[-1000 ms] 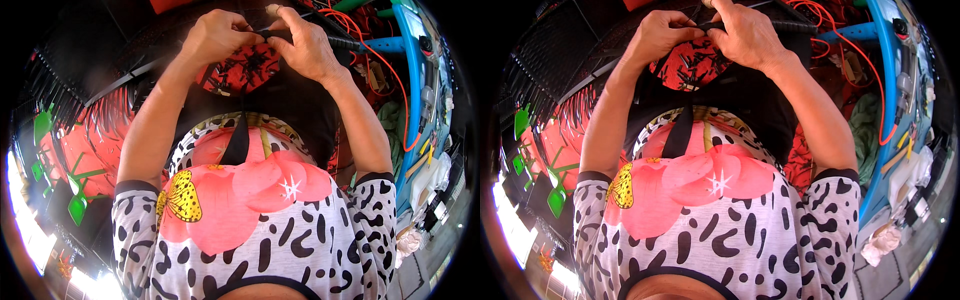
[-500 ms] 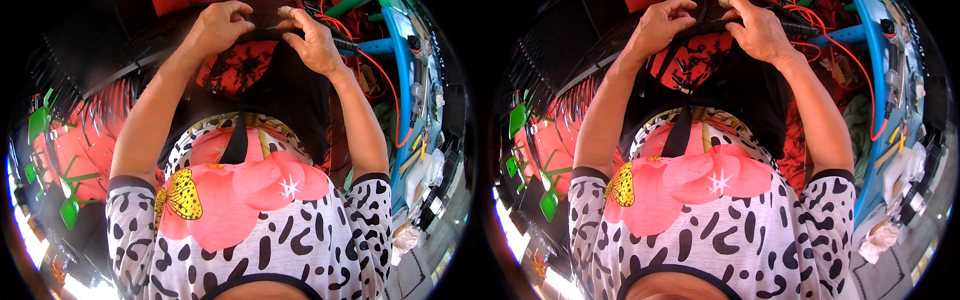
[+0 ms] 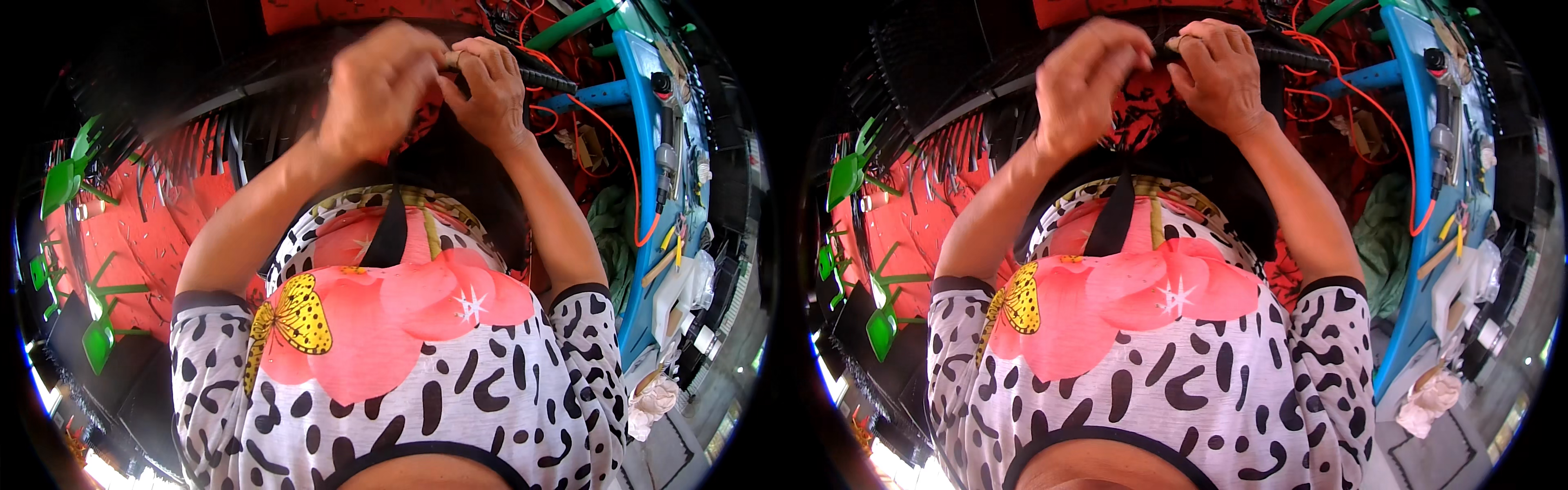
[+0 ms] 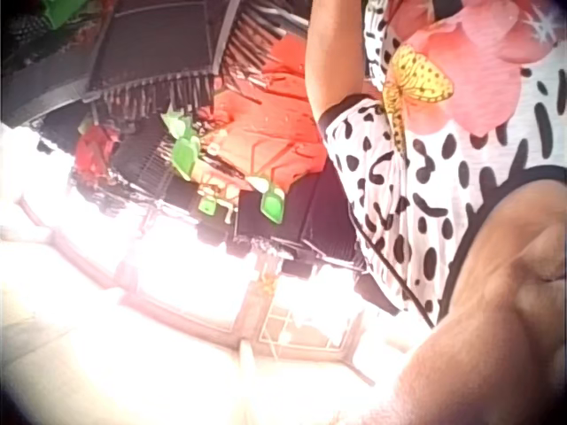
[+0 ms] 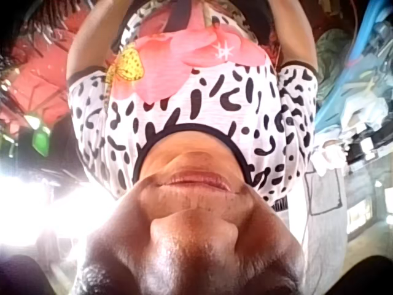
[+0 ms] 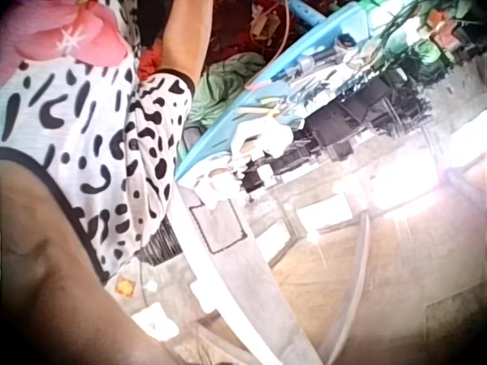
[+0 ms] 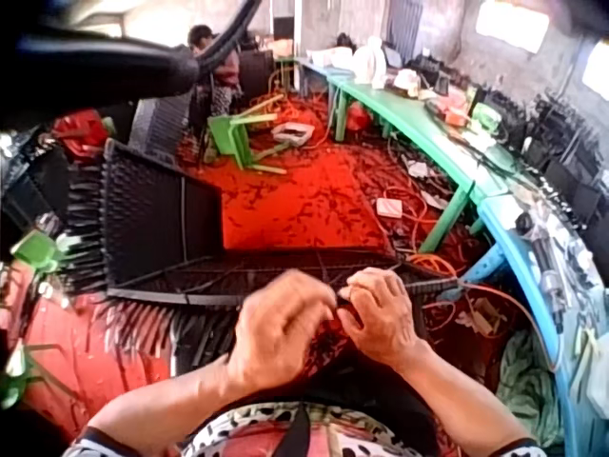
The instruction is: The person weaves black synthetic strips into a furniture frame, trimming the excess with pliers and securing the pieces with a pneumatic nail gun.
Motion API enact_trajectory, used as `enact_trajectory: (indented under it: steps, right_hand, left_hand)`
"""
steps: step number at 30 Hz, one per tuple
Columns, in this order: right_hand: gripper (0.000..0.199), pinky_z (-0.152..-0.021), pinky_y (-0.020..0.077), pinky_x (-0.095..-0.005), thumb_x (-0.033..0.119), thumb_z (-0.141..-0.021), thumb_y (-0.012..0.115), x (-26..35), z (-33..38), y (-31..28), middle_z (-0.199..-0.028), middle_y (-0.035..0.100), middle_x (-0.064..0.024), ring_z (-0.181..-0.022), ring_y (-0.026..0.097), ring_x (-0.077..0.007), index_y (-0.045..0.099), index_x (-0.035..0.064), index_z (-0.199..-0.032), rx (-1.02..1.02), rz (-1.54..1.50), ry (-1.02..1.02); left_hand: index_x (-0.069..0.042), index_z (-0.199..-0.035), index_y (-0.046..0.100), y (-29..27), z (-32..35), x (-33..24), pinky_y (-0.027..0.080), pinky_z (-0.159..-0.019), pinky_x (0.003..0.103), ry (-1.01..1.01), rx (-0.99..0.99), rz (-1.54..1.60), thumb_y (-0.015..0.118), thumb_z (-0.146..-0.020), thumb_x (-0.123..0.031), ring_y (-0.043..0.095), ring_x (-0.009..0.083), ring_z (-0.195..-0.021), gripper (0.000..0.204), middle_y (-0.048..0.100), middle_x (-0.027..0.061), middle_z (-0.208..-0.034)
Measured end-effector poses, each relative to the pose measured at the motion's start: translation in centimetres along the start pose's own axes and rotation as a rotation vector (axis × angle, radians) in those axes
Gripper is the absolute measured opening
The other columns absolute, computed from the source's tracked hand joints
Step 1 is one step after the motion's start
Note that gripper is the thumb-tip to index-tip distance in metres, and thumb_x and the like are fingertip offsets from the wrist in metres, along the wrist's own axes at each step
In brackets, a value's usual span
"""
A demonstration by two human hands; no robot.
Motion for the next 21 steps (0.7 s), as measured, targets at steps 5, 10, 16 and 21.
enact_trajectory:
  steps: [5, 10, 16, 21]
  right_hand:
    - [0.036, -0.092, 0.0421, -0.0377, 0.02, -0.062, 0.079, 1.7, -0.5, 1.5, -0.104, 0.06, -0.0032, -0.103, 0.057, -0.0246, 0.069, 0.0131, -0.096, 0.089, -0.022, -0.088]
    - [0.04, -0.09, 0.041, -0.0369, 0.021, -0.068, 0.079, -0.2, -1.0, 2.8, -0.102, 0.06, -0.0008, -0.101, 0.058, -0.0215, 0.068, 0.0158, -0.106, 0.173, -0.066, -0.044]
    - [0.055, -0.077, 0.0479, -0.036, 0.017, -0.068, 0.077, -2.6, -0.6, 2.0, -0.095, 0.063, -0.0034, -0.089, 0.063, -0.0236, 0.059, 0.0158, -0.12, 0.276, 0.076, -0.012]
    - [0.052, -0.081, 0.0512, -0.0396, 0.006, -0.074, 0.073, -2.1, -4.5, 1.2, -0.108, 0.065, -0.0066, -0.095, 0.064, -0.0304, 0.056, 0.0111, -0.123, 0.33, -0.175, 0.125]
  left_hand:
    - [-0.001, -0.093, 0.062, 4.5, 5.6, -1.6, 0.052, -0.065, 0.037, 0.146, 0.578, 0.047, 0.063, -0.079, 0.002, 0.061, 0.0328, -0.075, 0.015, 0.059, 0.0123, -0.084]
    - [-0.003, -0.09, 0.061, 4.1, 6.6, 2.8, 0.051, -0.063, 0.039, 0.11, 0.614, -0.565, 0.059, -0.074, 0.001, 0.062, 0.0322, -0.076, 0.016, 0.059, 0.0123, -0.086]
    - [-0.002, -0.088, 0.061, 2.0, 4.9, 2.3, 0.049, -0.065, 0.038, 0.362, 0.488, -0.535, 0.061, -0.068, 0.002, 0.06, 0.0317, -0.075, 0.021, 0.058, 0.0137, -0.086]
    - [-0.003, -0.087, 0.06, 3.0, 6.1, -1.7, 0.051, -0.065, 0.037, 0.307, 0.55, -0.389, 0.064, -0.069, -0.002, 0.06, 0.0301, -0.078, 0.018, 0.058, 0.0123, -0.087]
Point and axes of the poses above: each hand's wrist, its own z-axis away from the middle knuckle, its own y-axis out of the palm, x = y × z, the point moved 6 cm from there along -z, towards the middle knuckle
